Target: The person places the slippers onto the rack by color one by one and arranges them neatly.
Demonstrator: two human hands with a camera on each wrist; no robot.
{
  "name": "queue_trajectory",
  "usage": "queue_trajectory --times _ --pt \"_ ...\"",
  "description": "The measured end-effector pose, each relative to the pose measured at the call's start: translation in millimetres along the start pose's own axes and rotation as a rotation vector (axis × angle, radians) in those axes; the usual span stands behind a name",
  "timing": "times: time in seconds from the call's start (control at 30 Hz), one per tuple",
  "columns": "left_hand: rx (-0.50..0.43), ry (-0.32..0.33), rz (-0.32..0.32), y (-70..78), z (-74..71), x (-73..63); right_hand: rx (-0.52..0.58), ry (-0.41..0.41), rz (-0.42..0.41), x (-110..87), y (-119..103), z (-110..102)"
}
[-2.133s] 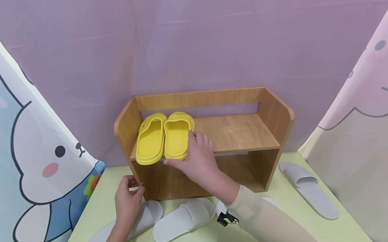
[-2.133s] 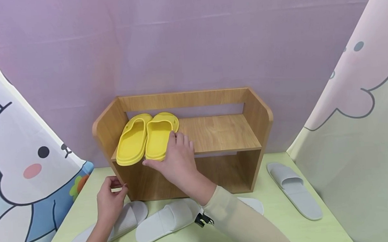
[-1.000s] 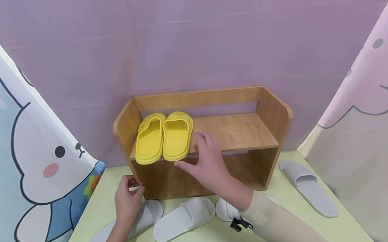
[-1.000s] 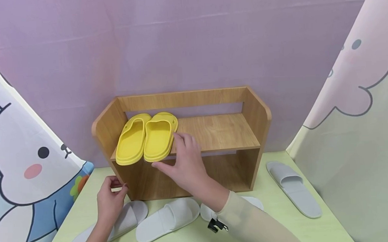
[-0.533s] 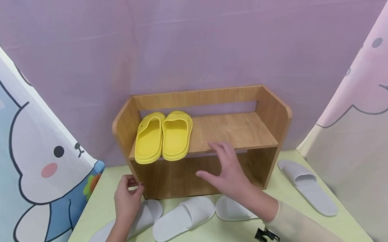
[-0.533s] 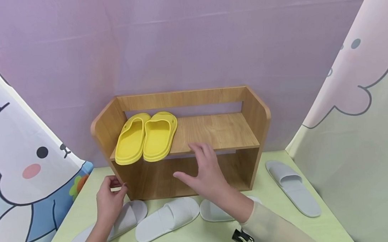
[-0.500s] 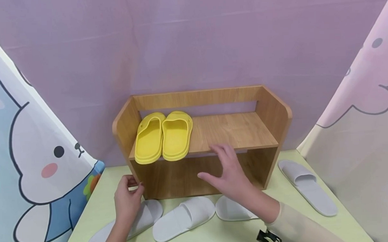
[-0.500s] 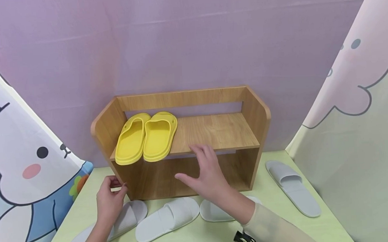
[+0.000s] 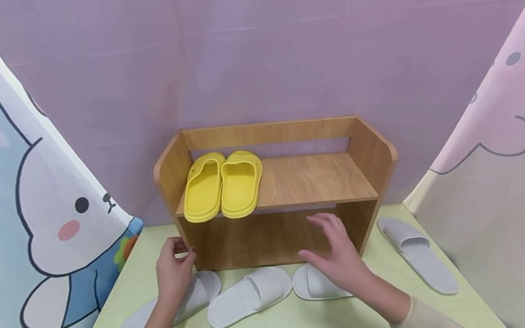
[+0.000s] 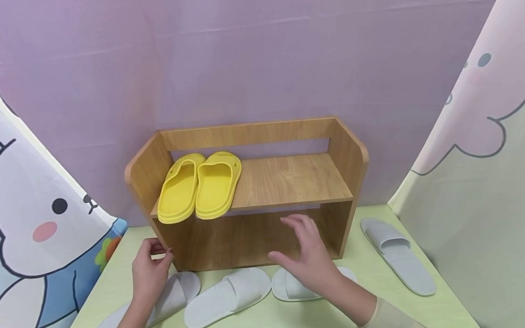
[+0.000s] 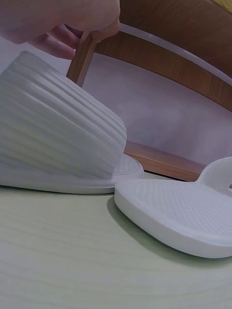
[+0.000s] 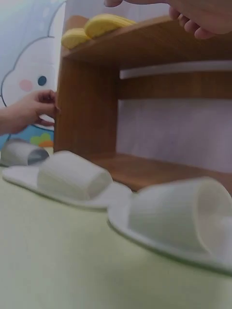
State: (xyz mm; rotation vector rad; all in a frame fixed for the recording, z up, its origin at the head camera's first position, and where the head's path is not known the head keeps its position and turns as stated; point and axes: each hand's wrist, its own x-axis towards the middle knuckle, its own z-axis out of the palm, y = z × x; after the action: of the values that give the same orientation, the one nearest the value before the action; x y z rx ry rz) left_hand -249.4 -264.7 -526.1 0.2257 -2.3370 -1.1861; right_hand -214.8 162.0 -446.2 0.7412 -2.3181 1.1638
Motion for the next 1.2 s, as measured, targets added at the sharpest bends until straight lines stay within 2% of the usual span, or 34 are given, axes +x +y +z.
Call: queue_trajectory --times 0.13,0.27,0.73,1.2 --pt "0.001 0.003 0.004 0.4 0.5 0.2 -0.037 -0.015 0.023 -13.9 15.5 -7.0" --pt "0.002 0.008 0.004 0.8 0.2 -0.3 -0.069 -0.039 0.002 -26.9 32.6 -12.7" --pt "0.001 0.006 -0.003 2.1 -0.4 -1.3 -0.299 -0.226 -0.054 -69.6 78.6 -25.1" --pt "-0.004 0.007 -0.002 2.5 -0.3 -1.7 -0.430 -0.293 -0.075 -90.5 116.8 -29.1"
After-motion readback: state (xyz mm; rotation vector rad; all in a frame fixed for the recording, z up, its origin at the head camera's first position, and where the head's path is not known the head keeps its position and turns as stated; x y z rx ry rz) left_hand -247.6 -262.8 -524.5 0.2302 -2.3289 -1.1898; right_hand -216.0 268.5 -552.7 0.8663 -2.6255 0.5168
